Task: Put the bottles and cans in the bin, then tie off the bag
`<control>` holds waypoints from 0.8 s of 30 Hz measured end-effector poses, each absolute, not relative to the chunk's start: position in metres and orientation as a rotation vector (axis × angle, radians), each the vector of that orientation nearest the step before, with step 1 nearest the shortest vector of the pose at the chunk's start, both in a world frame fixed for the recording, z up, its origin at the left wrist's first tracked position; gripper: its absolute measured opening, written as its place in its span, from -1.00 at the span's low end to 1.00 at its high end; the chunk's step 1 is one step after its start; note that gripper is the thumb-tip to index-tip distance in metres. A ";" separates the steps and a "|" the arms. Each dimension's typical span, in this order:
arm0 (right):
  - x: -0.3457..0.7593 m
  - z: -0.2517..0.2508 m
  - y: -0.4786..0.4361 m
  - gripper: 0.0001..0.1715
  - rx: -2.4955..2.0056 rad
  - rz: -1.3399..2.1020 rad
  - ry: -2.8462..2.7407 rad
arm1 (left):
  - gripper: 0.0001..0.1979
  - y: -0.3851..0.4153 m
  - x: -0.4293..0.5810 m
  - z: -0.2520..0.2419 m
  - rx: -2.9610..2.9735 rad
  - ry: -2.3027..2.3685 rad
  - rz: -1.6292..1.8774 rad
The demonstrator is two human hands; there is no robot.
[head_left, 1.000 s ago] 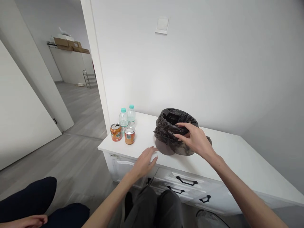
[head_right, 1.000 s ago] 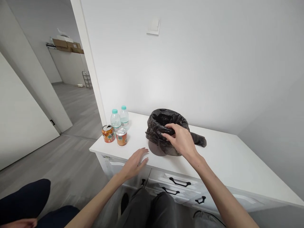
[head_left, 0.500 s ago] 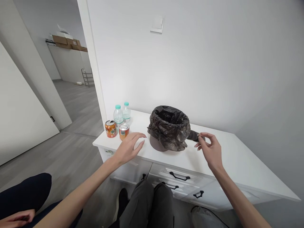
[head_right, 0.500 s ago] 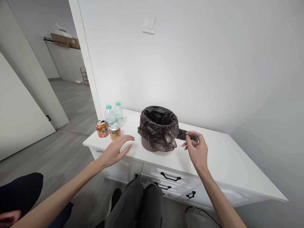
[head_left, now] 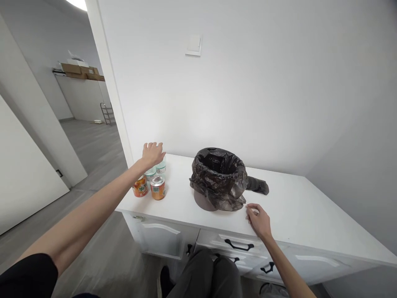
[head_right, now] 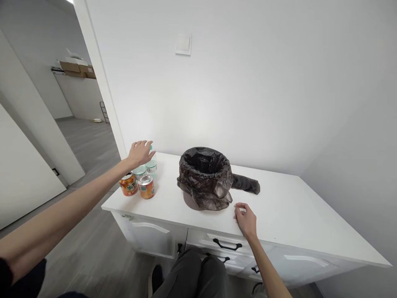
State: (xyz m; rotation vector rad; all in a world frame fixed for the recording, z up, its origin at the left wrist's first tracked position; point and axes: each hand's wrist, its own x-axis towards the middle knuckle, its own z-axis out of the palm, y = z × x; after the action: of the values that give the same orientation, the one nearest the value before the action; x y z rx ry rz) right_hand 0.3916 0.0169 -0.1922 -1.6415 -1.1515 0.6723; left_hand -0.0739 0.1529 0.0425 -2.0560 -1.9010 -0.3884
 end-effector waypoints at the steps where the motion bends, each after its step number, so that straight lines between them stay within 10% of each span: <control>1: 0.391 -0.191 0.016 -0.51 -1.653 0.665 -1.159 | -0.54 0.156 -0.076 0.041 -2.054 -1.920 -0.364; 24: 0.389 -0.200 0.015 -0.56 -1.727 0.566 -1.240 | -0.72 0.053 0.040 0.134 -2.302 -0.803 -1.266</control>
State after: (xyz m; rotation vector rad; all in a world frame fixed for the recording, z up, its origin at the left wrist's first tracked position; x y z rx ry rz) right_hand 0.3889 0.0152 -0.1997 -1.7269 -1.2397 0.5661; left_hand 0.0402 0.0532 0.1338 -2.3024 -0.8029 -1.2663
